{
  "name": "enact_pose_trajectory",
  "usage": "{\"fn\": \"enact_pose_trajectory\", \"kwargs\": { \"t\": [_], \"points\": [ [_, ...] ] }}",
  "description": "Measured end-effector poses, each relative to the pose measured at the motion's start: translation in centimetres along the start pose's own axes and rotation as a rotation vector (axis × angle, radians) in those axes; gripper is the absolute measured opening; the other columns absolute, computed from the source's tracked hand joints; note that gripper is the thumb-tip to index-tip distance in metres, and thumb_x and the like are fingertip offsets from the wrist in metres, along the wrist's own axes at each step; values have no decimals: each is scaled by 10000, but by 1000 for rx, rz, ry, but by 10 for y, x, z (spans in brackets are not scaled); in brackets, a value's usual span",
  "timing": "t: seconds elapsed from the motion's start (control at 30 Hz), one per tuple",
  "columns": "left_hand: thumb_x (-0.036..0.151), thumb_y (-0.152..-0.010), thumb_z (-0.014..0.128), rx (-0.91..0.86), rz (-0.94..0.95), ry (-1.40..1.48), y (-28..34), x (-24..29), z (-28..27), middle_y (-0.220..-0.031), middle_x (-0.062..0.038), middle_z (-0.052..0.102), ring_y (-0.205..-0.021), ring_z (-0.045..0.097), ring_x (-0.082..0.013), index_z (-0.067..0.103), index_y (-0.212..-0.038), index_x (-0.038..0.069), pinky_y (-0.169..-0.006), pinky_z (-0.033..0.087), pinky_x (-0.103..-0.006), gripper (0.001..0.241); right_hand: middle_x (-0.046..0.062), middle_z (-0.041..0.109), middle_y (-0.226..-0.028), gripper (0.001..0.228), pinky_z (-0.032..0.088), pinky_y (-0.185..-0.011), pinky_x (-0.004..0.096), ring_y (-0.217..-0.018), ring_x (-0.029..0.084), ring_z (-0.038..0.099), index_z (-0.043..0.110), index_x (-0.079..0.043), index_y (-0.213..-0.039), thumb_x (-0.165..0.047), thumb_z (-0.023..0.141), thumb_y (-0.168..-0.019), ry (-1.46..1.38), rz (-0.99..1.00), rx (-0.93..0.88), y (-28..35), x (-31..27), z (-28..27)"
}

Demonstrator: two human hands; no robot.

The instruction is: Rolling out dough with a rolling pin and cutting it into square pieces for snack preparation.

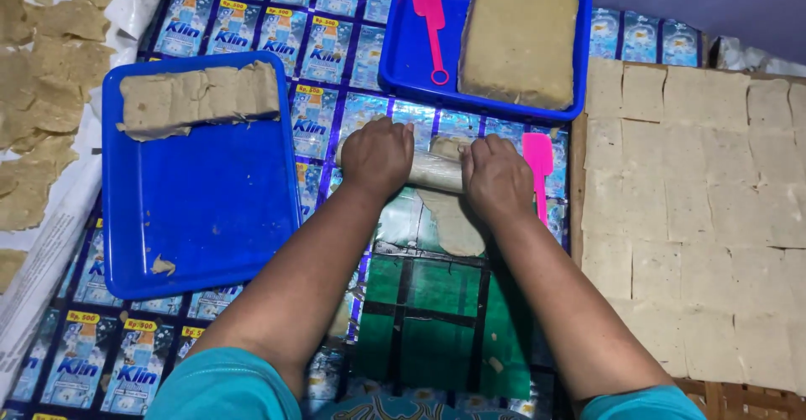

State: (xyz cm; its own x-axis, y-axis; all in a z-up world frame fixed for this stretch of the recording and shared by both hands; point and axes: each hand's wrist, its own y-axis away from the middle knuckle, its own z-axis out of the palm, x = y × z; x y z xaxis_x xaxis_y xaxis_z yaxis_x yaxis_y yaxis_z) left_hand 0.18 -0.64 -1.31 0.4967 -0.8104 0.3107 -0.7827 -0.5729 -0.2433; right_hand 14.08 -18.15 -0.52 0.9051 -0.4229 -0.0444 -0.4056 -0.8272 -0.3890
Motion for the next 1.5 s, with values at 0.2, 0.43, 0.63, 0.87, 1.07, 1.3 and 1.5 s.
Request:
{"fn": "enact_pose_trajectory", "kwargs": {
  "t": [0.2,0.43,0.63,0.87,1.07,1.3,1.5],
  "points": [
    [399,-1053,374,94,7,-41,14,0,6,-771,-71,624,-815,691,-305,681,-816,120,-684,559,-445,478,17,486,-795,283,518,-609,390,-828,270,629,516,-170,-813,-347,500,-1033,30,-8,46,12,-2,3],
    [373,-1037,430,181,26,-65,30,8,-3,-736,-58,619,-786,690,-284,655,-771,141,-667,551,-409,419,21,492,-778,258,515,-611,377,-789,266,622,518,-172,-783,-288,529,-1013,48,-7,71,22,-14,-14],
    [360,-1042,411,128,41,-38,43,14,-18,-795,-66,633,-829,680,-293,641,-818,117,-697,540,-415,402,58,502,-805,195,511,-655,424,-813,302,620,525,-146,-803,-278,571,-939,10,7,29,31,-17,-19],
    [319,-1048,443,141,83,-34,66,19,-26,-1327,-180,646,-1224,626,-340,628,-1247,64,-1027,436,-453,372,300,320,-1643,586,113,-1182,694,-1547,403,277,426,10,-1549,-302,406,-1054,-63,57,-144,44,-30,-30],
    [311,-1053,436,184,110,-68,102,23,-32,-1360,-193,639,-1245,621,-356,623,-1304,52,-1057,430,-466,407,299,490,-1536,578,240,-1174,643,-1467,408,431,483,57,-1489,-344,435,-1075,-51,-9,-106,75,-41,-34],
    [363,-1045,460,158,65,-91,97,22,-20,-1388,-159,627,-1308,579,-349,615,-1342,87,-1070,420,-480,433,261,440,-1586,652,217,-1198,625,-1519,375,353,441,34,-1525,-445,409,-1083,-39,20,-172,74,-31,-18],
    [379,-1062,393,-80,15,-24,101,37,-58,-1554,-135,513,-1450,435,-388,581,-1419,171,-1119,355,-553,454,251,326,-1647,675,180,-1213,629,-1553,373,259,337,8,-1580,-427,410,-1069,-105,115,-288,78,-44,-36]
  ]
}}
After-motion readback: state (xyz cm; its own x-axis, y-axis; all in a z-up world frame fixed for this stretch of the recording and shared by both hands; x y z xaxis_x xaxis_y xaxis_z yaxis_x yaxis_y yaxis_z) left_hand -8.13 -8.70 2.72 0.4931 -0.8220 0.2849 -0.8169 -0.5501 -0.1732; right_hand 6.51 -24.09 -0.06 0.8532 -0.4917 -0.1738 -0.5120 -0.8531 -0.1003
